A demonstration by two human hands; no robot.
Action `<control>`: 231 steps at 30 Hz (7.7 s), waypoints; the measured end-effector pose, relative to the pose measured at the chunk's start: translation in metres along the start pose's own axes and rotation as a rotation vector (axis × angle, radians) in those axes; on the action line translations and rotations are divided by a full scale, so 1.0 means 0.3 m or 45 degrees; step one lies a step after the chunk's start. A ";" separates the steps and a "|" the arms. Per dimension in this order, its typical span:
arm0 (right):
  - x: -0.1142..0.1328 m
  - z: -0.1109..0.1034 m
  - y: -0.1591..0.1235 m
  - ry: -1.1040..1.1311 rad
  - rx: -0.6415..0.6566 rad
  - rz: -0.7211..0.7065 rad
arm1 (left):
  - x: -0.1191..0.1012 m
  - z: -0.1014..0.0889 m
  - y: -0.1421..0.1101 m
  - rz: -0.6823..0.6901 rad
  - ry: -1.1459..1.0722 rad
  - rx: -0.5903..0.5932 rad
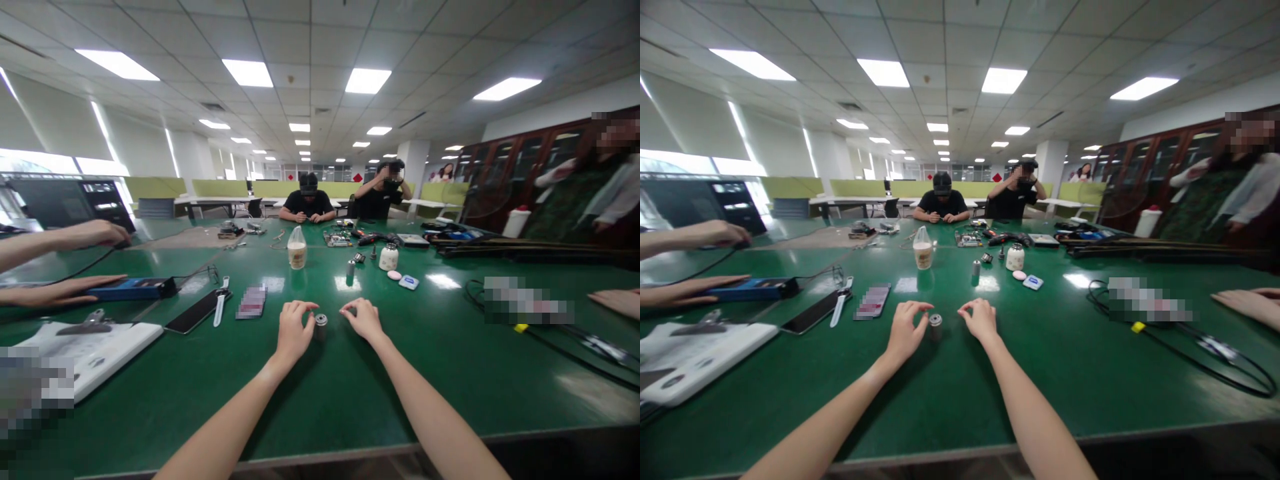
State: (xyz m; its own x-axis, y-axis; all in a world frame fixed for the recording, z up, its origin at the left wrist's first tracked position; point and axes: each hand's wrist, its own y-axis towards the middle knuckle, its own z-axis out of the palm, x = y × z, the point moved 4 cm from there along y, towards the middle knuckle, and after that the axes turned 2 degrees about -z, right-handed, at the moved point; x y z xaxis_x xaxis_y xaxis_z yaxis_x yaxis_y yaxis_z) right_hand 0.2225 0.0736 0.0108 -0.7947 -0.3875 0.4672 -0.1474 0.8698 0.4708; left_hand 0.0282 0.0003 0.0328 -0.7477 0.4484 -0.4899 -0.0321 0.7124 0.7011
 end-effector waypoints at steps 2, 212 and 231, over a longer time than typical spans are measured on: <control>-0.027 0.019 -0.011 -0.021 0.043 0.023 | 0.001 0.004 -0.001 0.003 -0.010 0.014; 0.172 0.069 -0.110 0.624 0.350 -0.070 | 0.236 0.004 0.033 -0.322 0.524 0.352; 0.171 0.045 -0.122 0.396 0.248 -0.195 | 0.015 0.003 0.021 -0.142 -0.186 0.337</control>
State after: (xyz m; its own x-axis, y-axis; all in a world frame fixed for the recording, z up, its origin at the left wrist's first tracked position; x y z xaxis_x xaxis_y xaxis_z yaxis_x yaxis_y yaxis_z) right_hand 0.1793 0.0260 0.0074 -0.5429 -0.5651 0.6212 -0.3827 0.8250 0.4159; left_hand 0.0253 0.0073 0.0345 -0.6453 0.4185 -0.6391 0.0793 0.8688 0.4888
